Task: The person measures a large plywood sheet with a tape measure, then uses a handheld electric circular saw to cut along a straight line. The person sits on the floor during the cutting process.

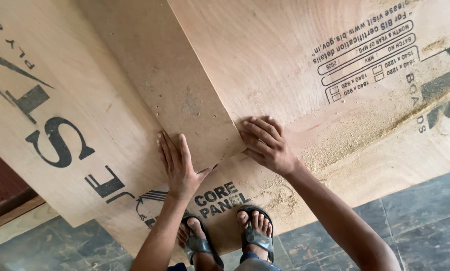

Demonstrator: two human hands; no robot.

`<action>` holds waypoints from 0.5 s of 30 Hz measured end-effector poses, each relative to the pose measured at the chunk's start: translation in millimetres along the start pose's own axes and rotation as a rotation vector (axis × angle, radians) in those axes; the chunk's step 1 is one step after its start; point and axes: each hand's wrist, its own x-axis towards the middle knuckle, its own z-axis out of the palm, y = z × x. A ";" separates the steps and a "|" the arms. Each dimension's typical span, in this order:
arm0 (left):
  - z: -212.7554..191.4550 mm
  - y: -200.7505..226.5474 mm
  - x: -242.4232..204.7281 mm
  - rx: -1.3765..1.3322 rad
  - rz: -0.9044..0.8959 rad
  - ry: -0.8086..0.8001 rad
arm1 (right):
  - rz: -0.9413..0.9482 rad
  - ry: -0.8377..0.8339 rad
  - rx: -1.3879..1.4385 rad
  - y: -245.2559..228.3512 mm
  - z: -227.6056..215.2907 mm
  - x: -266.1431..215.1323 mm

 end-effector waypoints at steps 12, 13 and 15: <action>3.1 -1.4 0.3 -0.045 -0.026 0.042 | 0.095 0.084 0.076 -7.0 0.8 8.7; 2.7 -1.7 1.0 -0.053 -0.027 0.040 | 0.103 0.082 0.069 -8.4 -0.1 10.4; 1.3 -1.2 -1.8 -0.048 -0.033 0.021 | 0.132 0.071 0.085 -12.7 -1.7 11.6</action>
